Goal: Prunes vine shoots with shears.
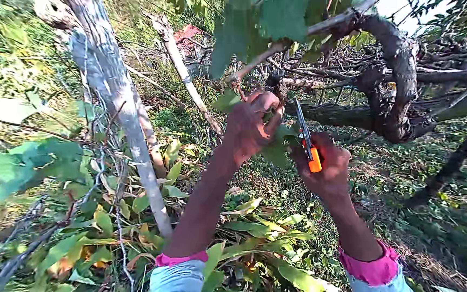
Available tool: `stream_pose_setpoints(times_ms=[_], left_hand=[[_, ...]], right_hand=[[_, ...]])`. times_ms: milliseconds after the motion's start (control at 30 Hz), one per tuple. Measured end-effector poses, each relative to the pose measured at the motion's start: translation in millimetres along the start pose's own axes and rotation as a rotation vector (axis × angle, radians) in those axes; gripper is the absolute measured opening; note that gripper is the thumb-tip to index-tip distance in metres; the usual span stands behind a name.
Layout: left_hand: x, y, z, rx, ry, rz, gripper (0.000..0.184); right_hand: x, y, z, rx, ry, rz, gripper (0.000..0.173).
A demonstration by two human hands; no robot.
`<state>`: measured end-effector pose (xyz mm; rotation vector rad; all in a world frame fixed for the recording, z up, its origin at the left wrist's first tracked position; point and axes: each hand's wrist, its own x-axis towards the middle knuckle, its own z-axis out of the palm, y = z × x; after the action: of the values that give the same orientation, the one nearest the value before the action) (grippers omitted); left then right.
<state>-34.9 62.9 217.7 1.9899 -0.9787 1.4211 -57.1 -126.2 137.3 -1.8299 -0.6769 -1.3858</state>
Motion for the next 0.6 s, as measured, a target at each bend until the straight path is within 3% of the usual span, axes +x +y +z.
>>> stream_pose_setpoints(times_ms=[133, 233, 300, 333, 433, 600], left_hand=[[23.6, -2.9, 12.6, -0.399, -0.011, -0.280, 0.027], [50.6, -1.4, 33.0, -0.697, 0.150, -0.188, 0.037], [69.6, -0.7, 50.0, -0.813, 0.263, -0.173, 0.028], [79.6, 3.9, 53.9, -0.872, 0.275, -0.245, 0.021], [99.7, 13.3, 51.0, -1.056, 0.152, -0.437, 0.024], [103.7, 3.5, 61.3, -1.379, 0.131, -0.328, 0.032]], right_hand=[[-13.1, 6.7, -12.2, -0.001, -0.079, 0.106, 0.037], [-28.6, 12.6, -22.0, -0.008, -0.171, 0.207, 0.036], [-42.0, 18.6, -28.5, 0.000, -0.226, 0.253, 0.039], [-48.3, 21.9, -31.0, 0.008, -0.242, 0.268, 0.039], [-67.4, 29.7, -39.2, 0.029, -0.275, 0.326, 0.039], [-90.6, 38.9, -55.7, 0.008, -0.327, 0.382, 0.037]])
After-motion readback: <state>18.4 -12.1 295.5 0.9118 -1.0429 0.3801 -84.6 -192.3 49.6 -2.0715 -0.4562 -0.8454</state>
